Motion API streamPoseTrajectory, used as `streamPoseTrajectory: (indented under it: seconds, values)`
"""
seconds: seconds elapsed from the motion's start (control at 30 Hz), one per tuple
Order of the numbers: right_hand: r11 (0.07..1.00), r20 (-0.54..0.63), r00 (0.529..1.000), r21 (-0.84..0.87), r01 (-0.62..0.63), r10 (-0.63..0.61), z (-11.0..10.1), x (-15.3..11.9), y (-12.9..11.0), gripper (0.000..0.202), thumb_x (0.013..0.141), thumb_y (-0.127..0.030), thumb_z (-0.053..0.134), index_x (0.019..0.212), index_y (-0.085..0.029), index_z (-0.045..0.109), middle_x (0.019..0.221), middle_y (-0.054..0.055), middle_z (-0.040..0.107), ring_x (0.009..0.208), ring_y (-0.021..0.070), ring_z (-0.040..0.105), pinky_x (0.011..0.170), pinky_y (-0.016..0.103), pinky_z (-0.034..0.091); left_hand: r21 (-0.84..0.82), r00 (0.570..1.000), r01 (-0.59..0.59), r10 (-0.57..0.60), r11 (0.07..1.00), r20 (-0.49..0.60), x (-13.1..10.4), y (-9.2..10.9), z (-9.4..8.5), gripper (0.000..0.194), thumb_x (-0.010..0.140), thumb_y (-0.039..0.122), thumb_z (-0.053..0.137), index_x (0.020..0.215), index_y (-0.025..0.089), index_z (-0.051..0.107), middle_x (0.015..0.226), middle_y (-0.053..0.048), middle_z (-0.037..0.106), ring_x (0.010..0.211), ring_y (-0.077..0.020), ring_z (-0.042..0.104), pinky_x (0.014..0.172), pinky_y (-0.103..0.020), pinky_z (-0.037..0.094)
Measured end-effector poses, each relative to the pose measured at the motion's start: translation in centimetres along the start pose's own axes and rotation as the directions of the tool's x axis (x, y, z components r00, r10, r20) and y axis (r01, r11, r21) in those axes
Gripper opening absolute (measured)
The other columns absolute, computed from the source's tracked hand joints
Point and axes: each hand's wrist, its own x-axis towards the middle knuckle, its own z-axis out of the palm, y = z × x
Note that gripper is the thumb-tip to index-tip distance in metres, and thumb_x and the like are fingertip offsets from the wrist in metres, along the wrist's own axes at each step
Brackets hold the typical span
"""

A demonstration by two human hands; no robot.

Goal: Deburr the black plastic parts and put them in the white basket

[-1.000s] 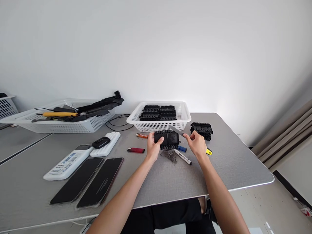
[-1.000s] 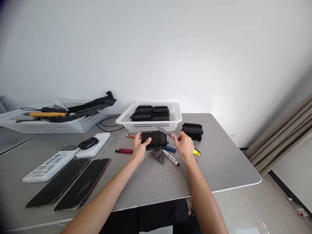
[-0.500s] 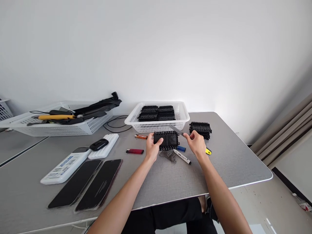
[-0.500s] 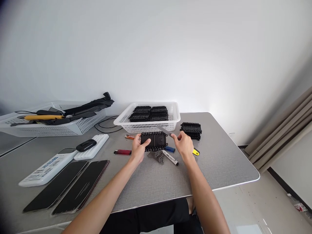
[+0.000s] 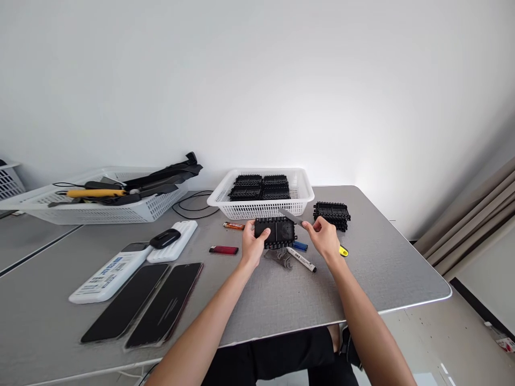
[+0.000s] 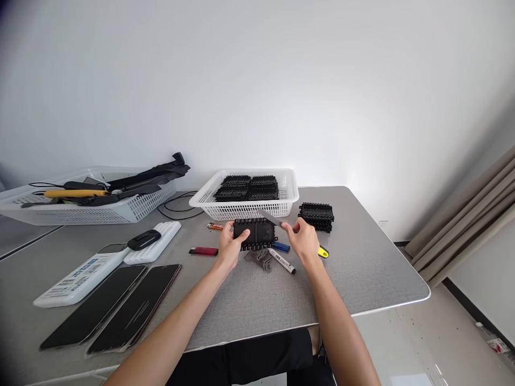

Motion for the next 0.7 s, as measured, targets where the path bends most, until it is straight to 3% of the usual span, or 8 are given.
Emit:
streamPoseTrajectory:
  seconds: [0.17,0.43,0.7]
  values:
    - [0.997,0.109,0.991,-0.027,0.078,-0.074,1.7,-0.9,-1.3,0.047,0.086,-0.061,0.057,0.064,-0.022,0.043,0.062,-0.002,0.056,0.059,0.0143,0.049,0.050,0.025,0.025,-0.001,0.999,-0.017,0.017,1.000,0.031,-0.3,0.0,0.2,0.041,0.063,0.025,0.075,0.097,0.021,0.053,0.087,-0.003,0.068,0.086,-0.0212,0.066,0.084,-0.036,0.050]
    - [0.998,0.029,0.999,-0.056,0.036,-0.034,0.4,-0.3,-0.4,0.048,0.089,-0.062,0.054,0.066,-0.021,0.041,0.063,-0.002,0.056,0.059,0.0140,0.048,0.050,0.024,0.023,0.021,1.000,0.015,-0.015,1.000,0.021,-0.2,0.1,0.0,0.040,0.064,0.027,0.075,0.095,0.021,0.050,0.085,-0.003,0.067,0.082,-0.0200,0.065,0.082,-0.035,0.049]
    - [0.991,0.099,0.989,-0.075,0.115,-0.107,2.0,-1.3,-2.0,0.045,0.088,-0.059,0.058,0.068,-0.022,0.044,0.065,-0.002,0.058,0.062,0.0145,0.051,0.051,0.024,0.023,0.056,0.998,-0.032,0.029,0.998,0.053,-0.8,-0.2,0.5,0.038,0.066,0.025,0.074,0.096,0.021,0.052,0.087,-0.003,0.066,0.088,-0.0229,0.066,0.085,-0.037,0.050]
